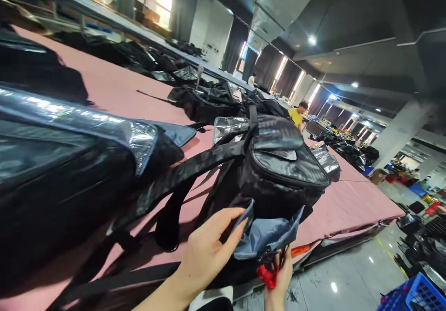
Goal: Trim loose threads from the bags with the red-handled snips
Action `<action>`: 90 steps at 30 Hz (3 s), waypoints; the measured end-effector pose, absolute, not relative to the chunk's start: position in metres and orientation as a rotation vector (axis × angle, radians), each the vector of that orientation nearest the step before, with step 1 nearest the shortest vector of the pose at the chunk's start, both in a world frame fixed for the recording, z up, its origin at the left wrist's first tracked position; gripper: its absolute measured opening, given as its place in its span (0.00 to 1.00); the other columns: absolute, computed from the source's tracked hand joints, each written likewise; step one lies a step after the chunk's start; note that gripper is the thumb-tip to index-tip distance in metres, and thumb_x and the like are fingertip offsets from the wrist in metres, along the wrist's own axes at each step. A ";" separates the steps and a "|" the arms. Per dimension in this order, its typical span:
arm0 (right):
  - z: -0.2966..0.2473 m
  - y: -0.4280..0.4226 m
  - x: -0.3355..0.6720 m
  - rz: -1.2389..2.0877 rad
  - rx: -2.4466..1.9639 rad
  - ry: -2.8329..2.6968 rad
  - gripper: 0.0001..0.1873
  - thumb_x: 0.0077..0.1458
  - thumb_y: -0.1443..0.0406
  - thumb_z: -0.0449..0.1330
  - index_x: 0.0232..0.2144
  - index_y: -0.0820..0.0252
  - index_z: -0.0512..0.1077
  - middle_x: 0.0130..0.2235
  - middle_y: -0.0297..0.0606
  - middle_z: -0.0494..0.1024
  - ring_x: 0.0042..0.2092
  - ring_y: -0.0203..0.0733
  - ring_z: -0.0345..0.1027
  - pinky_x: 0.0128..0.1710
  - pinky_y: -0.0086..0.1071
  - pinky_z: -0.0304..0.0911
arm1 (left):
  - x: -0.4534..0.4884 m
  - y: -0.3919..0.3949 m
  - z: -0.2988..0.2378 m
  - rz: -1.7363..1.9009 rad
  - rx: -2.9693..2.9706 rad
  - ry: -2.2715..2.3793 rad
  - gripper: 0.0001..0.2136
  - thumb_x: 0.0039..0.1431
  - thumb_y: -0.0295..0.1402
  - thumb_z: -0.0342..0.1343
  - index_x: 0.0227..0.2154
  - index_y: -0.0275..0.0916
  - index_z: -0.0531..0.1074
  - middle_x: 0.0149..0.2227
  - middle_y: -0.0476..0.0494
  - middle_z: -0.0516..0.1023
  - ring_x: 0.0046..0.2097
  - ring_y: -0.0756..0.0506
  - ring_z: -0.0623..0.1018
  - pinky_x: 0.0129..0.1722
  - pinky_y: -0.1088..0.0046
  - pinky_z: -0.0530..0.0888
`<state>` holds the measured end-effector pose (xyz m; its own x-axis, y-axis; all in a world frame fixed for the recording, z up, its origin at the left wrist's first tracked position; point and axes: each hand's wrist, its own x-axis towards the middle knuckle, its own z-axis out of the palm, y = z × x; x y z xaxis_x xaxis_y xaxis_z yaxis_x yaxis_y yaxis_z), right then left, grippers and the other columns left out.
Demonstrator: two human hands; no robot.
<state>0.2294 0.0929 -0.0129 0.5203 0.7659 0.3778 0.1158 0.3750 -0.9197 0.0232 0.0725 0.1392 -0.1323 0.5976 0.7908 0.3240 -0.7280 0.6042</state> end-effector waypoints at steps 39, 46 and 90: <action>0.237 0.074 0.200 -0.513 -0.854 -2.302 0.12 0.63 0.59 0.54 0.37 0.60 0.72 0.31 0.38 0.79 0.31 0.36 0.73 0.31 0.27 0.63 | 0.031 0.054 0.127 1.916 2.353 1.187 0.22 0.66 0.37 0.46 0.61 0.40 0.58 0.45 0.43 0.75 0.45 0.48 0.76 0.44 0.77 0.74; 0.251 0.077 0.203 -0.699 -0.830 -2.430 0.16 0.65 0.58 0.50 0.33 0.60 0.73 0.23 0.34 0.73 0.24 0.33 0.64 0.25 0.29 0.53 | 0.032 0.057 0.125 1.947 2.346 1.171 0.22 0.66 0.37 0.47 0.61 0.39 0.58 0.46 0.43 0.74 0.46 0.48 0.76 0.46 0.78 0.73; 0.257 0.079 0.198 -0.425 -0.930 -1.891 0.14 0.63 0.58 0.51 0.45 0.60 0.68 0.28 0.34 0.76 0.23 0.36 0.66 0.23 0.28 0.61 | 0.065 0.060 0.107 1.715 2.606 0.847 0.29 0.61 0.39 0.52 0.63 0.38 0.53 0.59 0.29 0.65 0.59 0.36 0.68 0.52 0.60 0.74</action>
<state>0.1983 0.0786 0.2568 -0.2576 0.4233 0.8686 0.7541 0.6501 -0.0932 0.0648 0.0597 0.1067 0.3011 0.3732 0.8775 0.4698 -0.8589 0.2040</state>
